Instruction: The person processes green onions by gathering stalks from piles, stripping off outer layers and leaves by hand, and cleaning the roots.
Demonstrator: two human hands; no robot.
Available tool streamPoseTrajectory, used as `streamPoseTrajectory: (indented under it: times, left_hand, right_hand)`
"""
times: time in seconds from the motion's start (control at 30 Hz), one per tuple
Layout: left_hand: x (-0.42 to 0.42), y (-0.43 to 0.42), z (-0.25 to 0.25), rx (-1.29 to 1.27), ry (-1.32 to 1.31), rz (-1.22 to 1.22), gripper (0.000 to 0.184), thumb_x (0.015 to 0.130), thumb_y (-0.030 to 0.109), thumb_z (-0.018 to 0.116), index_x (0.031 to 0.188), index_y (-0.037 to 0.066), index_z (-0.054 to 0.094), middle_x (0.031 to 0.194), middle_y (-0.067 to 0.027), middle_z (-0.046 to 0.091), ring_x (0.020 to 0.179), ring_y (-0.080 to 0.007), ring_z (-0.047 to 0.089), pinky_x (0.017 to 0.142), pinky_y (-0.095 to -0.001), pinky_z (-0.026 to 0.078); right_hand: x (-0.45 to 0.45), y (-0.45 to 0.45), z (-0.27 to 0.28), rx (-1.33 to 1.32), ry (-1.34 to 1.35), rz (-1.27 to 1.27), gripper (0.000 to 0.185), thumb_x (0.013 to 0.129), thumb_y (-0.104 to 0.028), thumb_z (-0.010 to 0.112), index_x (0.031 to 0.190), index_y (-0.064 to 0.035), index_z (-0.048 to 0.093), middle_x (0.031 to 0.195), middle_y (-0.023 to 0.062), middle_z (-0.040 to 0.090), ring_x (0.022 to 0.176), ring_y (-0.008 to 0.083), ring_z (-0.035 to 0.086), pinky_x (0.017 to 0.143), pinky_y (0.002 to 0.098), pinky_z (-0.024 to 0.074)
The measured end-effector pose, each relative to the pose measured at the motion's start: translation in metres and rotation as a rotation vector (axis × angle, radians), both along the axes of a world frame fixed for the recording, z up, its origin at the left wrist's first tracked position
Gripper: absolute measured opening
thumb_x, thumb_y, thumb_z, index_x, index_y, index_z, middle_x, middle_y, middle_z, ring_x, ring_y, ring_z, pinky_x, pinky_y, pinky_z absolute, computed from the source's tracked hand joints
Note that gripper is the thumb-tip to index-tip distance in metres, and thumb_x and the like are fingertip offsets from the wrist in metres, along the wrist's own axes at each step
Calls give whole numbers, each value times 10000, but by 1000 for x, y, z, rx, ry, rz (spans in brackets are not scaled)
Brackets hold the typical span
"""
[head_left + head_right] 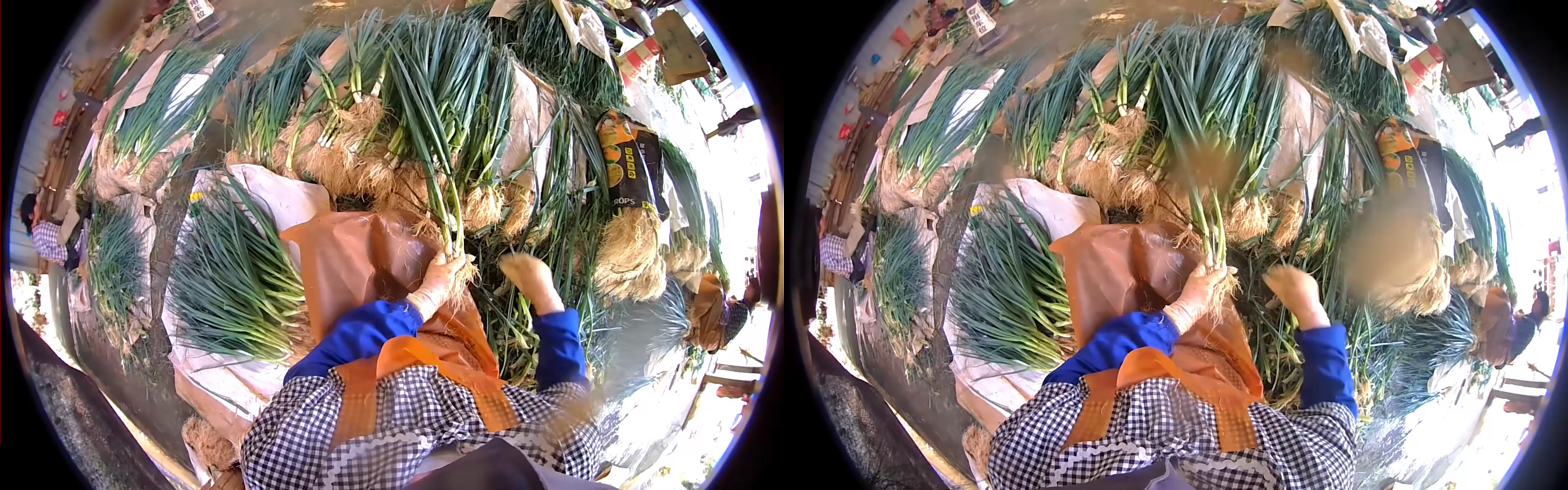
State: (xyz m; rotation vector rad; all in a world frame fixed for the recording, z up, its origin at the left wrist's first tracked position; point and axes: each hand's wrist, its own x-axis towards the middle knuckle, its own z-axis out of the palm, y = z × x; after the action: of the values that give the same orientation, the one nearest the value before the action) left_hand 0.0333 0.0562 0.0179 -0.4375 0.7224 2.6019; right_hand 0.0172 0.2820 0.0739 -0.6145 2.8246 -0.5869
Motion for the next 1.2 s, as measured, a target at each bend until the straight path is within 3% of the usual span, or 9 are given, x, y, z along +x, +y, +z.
streamPoseTrajectory:
  times: [0.23,0.43,0.53,0.67,0.8,0.9,1.03,1.1,1.2]
  left_hand:
    - [6,5,8,-78,122,58,316,869,-43,489,1168,48,447,908,-40,522,737,-139,543,622,-264,492]
    - [2,6,-22,-137,7,-11,280,880,-27,490,1145,49,445,842,-60,514,685,-141,545,577,-250,501]
    - [3,8,-15,-16,-75,46,273,877,-19,500,1132,60,444,820,-56,500,667,-148,535,575,-254,511]
    - [5,6,15,-192,26,-17,290,854,-1,534,1130,44,458,832,-61,519,739,-136,552,616,-238,485]
    - [4,5,22,-209,-46,43,301,843,-10,544,1133,39,479,811,-43,527,682,-134,549,569,-245,479]
    - [4,8,11,-93,-74,38,281,835,-22,553,1104,37,498,806,-35,529,668,-140,554,562,-246,482]
    - [4,13,-10,15,-50,30,251,831,-35,554,1065,46,514,811,-35,534,690,-143,574,574,-240,494]
    - [2,13,-16,-101,-21,-5,252,841,-21,548,1084,40,515,803,-36,540,681,-141,577,569,-231,493]
    - [0,12,-12,-256,14,-40,260,847,9,560,1103,24,517,811,-44,565,673,-127,579,561,-221,485]
  right_hand:
    - [-105,-177,52,624,-92,105,554,775,-617,533,960,-115,680,870,74,676,834,241,654,715,363,501]
    - [-135,-161,84,539,404,121,232,951,-206,428,850,-111,614,627,16,567,583,84,561,416,190,438]
    - [-186,-136,53,-364,145,-341,271,922,-302,414,1077,-133,558,853,112,642,695,293,614,635,420,509]
    - [-188,-172,47,541,-17,257,294,855,-218,482,1107,-96,571,970,109,655,944,287,623,799,386,502]
    - [-216,-169,51,639,295,225,180,848,-163,513,918,-53,638,892,120,660,777,248,661,660,362,543]
    - [-205,-114,124,-944,-86,-268,241,874,-253,556,878,-27,637,650,32,570,598,141,564,582,295,487]
    - [-179,-19,211,-780,540,-288,238,831,-169,536,988,-22,638,745,18,599,687,98,540,671,203,440]
    - [-172,48,249,-1321,374,-520,215,820,3,506,995,-41,624,865,56,626,729,141,574,710,253,473]
    - [-144,207,304,-227,1254,-456,250,912,-144,406,1033,-26,591,959,102,599,889,195,545,819,305,427]
